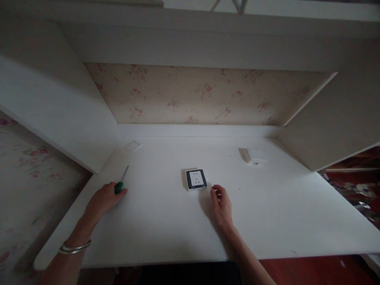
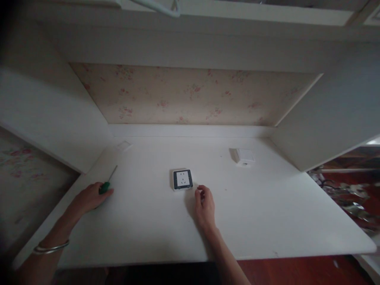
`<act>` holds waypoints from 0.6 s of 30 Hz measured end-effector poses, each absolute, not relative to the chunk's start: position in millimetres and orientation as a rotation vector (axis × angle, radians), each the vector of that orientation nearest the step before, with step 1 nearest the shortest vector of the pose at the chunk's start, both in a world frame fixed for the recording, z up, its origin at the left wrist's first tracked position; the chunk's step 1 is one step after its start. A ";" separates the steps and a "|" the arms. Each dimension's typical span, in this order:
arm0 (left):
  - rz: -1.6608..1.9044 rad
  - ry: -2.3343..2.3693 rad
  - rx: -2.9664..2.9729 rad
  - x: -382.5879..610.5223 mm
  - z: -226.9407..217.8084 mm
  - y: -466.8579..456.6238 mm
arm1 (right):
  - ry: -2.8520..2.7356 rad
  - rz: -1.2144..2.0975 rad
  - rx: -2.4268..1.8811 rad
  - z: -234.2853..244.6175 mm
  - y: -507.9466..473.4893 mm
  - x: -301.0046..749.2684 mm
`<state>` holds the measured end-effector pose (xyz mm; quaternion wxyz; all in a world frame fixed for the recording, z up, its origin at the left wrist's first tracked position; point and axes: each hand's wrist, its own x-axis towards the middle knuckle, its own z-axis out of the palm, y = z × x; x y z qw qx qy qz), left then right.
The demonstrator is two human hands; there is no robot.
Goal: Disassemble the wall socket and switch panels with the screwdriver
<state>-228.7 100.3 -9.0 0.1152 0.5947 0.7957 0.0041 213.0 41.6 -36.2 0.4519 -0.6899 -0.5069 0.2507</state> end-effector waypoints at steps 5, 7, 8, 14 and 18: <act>0.033 2.378 1.582 -207.6 -0.9 94.9 | -1.323 0.838 -1.616 -22.9 16.1 198.3; 0.309 2.228 1.502 -178.1 10.3 89.1 | -1.413 1.006 -1.516 -13.9 2.9 186.9; 0.465 2.066 1.428 -158.2 16.2 84.0 | -1.455 1.085 -1.452 -9.1 -3.1 180.6; 0.966 1.213 1.023 -20.2 37.0 40.5 | -1.405 1.518 -1.121 13.1 -20.4 150.4; 0.934 1.123 0.983 28.7 41.6 27.0 | -1.101 1.435 -1.153 15.2 -17.2 150.2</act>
